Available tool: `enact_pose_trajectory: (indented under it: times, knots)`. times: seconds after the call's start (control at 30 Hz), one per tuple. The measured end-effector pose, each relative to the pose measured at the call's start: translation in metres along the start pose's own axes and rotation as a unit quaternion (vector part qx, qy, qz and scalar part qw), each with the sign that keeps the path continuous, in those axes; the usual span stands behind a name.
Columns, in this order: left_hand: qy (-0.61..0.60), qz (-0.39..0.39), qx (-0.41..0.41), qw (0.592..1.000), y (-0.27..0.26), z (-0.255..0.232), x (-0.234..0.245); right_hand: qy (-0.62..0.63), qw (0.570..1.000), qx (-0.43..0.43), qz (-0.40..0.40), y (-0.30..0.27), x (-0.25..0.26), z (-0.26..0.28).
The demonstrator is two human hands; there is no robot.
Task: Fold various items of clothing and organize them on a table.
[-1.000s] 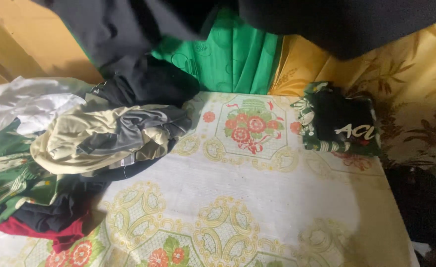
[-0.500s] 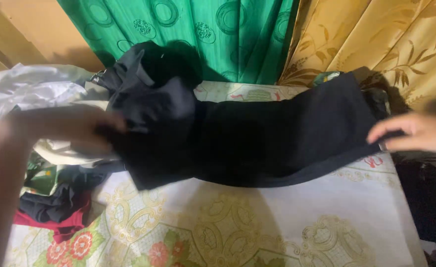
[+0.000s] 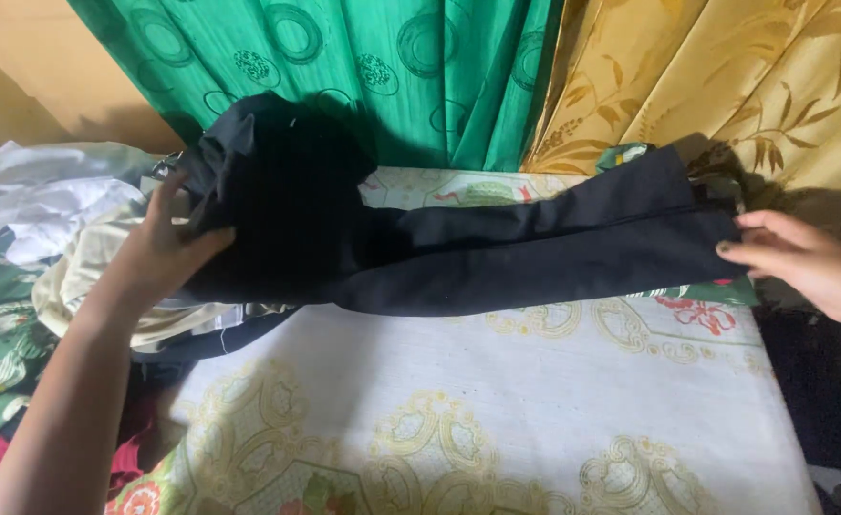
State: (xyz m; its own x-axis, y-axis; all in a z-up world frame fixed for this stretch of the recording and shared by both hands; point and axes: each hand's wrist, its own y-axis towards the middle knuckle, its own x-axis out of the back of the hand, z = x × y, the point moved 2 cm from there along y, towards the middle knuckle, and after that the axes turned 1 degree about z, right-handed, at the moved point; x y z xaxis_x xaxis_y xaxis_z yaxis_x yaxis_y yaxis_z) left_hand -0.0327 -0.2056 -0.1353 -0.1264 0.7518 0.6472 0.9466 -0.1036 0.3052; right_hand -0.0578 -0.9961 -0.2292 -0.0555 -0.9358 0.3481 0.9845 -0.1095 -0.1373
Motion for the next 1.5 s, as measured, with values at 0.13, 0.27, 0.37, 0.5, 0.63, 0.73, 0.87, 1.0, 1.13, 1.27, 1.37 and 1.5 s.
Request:
enact_pose_trajectory:
  times: [0.13,0.27,0.37,0.5,0.63,0.73,0.87,1.0,1.13,1.27,1.37,1.5]
  knots:
    - [0.177,0.041,0.159,0.970,-0.025,0.007,0.007,-0.195,0.980,0.025,-0.008,0.001,0.013,-0.022]
    - [0.212,0.048,0.045,0.975,-0.022,0.029,0.000,-0.169,0.985,0.027,0.000,0.003,0.020,-0.041]
    - [0.205,-0.017,0.025,0.978,-0.015,0.031,-0.003,-0.161,0.987,0.007,-0.004,-0.003,0.012,-0.034]
    - [0.160,0.019,0.065,0.985,0.011,0.010,-0.006,-0.392,0.891,0.172,-0.154,-0.043,-0.045,0.065]
    - [0.087,0.061,0.150,0.983,0.025,-0.010,-0.022,-0.389,0.848,0.300,-0.198,-0.049,-0.121,0.133]
    - [0.115,0.110,-0.031,0.987,0.039,-0.030,-0.042,-0.324,0.899,0.261,-0.135,-0.039,-0.194,0.172]
    - [0.260,0.168,-0.299,0.903,0.053,0.003,-0.060,-0.263,0.906,0.330,0.033,-0.016,-0.283,0.180]
    - [0.211,-0.137,-0.239,0.938,0.067,0.029,-0.035,-0.196,0.911,0.356,0.077,0.004,-0.360,0.184]
    - [0.214,-0.143,-0.085,0.963,0.069,0.050,-0.024,-0.135,0.937,0.320,0.036,0.026,-0.421,0.167]
    - [0.160,-0.064,0.137,0.975,0.067,0.050,-0.024,-0.101,0.949,0.298,0.001,0.018,-0.444,0.155]
    - [0.205,0.003,0.223,0.953,0.071,0.060,-0.026,-0.141,0.927,0.347,-0.011,0.003,-0.443,0.153]
    - [0.140,-0.003,0.086,0.986,0.073,0.053,-0.020,-0.162,0.902,0.400,-0.022,-0.003,-0.443,0.151]
